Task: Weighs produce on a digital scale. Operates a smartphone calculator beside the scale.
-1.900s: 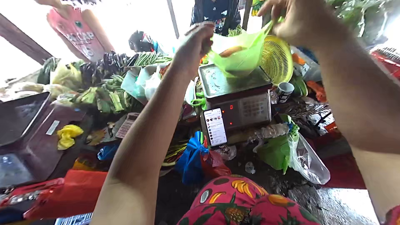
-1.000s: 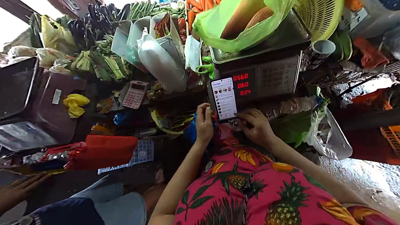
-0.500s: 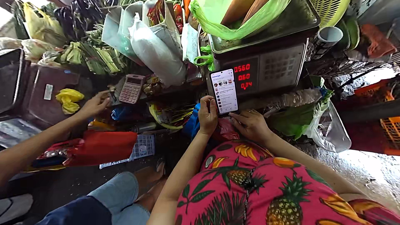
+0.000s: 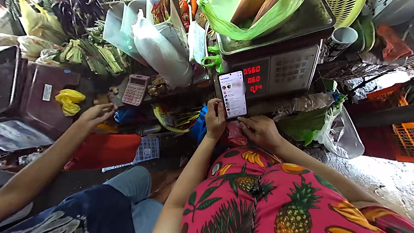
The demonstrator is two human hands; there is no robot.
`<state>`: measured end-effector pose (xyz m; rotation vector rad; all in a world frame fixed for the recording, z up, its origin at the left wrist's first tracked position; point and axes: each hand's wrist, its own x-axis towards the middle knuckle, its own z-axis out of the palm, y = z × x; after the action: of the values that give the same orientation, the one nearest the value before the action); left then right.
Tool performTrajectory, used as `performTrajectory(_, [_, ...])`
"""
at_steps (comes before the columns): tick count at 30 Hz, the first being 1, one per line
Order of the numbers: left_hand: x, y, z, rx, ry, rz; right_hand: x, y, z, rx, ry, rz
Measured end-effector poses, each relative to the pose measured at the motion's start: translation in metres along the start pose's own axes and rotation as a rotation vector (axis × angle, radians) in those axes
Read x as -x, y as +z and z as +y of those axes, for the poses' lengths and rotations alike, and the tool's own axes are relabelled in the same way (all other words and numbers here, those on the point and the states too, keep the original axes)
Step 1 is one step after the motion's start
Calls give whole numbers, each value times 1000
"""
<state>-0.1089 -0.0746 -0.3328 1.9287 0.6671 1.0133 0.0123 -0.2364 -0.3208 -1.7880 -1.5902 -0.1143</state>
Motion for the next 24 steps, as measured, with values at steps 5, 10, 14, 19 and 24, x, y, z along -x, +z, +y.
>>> performTrajectory(5, [0, 1, -3, -19, 32, 8, -3, -4, 1, -16, 14, 36])
performTrajectory(10, [0, 0, -4, -17, 35, 3, -5, -5, 2, 0, 10, 44])
performTrajectory(14, [1, -1, -4, -19, 28, -10, -3, -2, 4, 19, 38, 13])
performTrajectory(19, [0, -1, -5, -20, 10, -14, -5, -5, 5, -121, 114, -15])
performTrajectory(24, [0, -1, -4, 47, -10, -18, -9, -12, 5, -146, 132, 20])
